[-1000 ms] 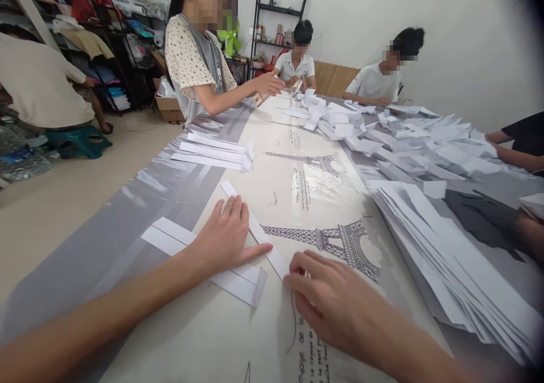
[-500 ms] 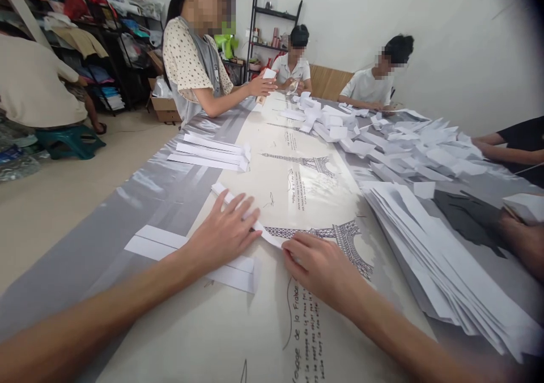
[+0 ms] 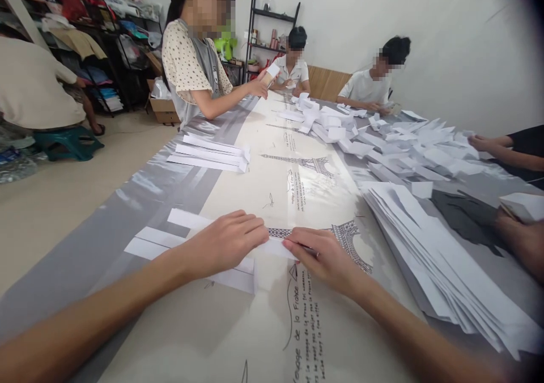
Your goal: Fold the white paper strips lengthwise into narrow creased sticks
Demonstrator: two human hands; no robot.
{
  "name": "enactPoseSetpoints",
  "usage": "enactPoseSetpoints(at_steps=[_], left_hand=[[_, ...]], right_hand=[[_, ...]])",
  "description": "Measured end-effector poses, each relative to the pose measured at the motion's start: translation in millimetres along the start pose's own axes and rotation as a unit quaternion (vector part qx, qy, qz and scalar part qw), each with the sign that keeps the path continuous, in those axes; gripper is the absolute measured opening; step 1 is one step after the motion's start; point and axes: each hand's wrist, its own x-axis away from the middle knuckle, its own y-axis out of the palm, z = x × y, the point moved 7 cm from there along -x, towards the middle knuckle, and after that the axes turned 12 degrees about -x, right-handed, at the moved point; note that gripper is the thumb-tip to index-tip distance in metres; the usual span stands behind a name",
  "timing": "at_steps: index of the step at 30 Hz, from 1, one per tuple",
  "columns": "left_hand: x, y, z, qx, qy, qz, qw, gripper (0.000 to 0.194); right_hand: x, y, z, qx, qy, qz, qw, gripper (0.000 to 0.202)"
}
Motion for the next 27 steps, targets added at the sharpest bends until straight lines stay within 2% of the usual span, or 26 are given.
enactPoseSetpoints(at_steps=[4, 8, 10, 13, 21, 27], left_hand=[[1, 3.1, -13, 0.092, -0.018, -0.063, 0.994, 0.033], [12, 6.4, -46, 0.199, -0.084, -0.156, 0.964, 0.036], [18, 5.6, -64, 0.226, -0.111, -0.176, 0.952, 0.038], [26, 5.4, -83, 0.246, -0.137, -0.185, 0.942, 0.041], [43, 8.1, -117, 0.297, -0.196, -0.160, 0.921, 0.036], [49, 10.5, -123, 0.326, -0.209, -0.166, 0.907, 0.035]], right_hand=[[-2, -2, 11, -0.054, 0.046, -0.049, 0.996, 0.037], [-2, -21, 27, -0.080, 0.083, -0.053, 0.992, 0.038], [-2, -32, 36, -0.077, 0.103, -0.046, 0.991, 0.039], [1, -43, 47, -0.072, 0.128, -0.047, 0.988, 0.039], [3, -58, 57, -0.069, 0.145, -0.037, 0.986, 0.038], [4, -56, 58, -0.076, 0.141, -0.036, 0.986, 0.038]])
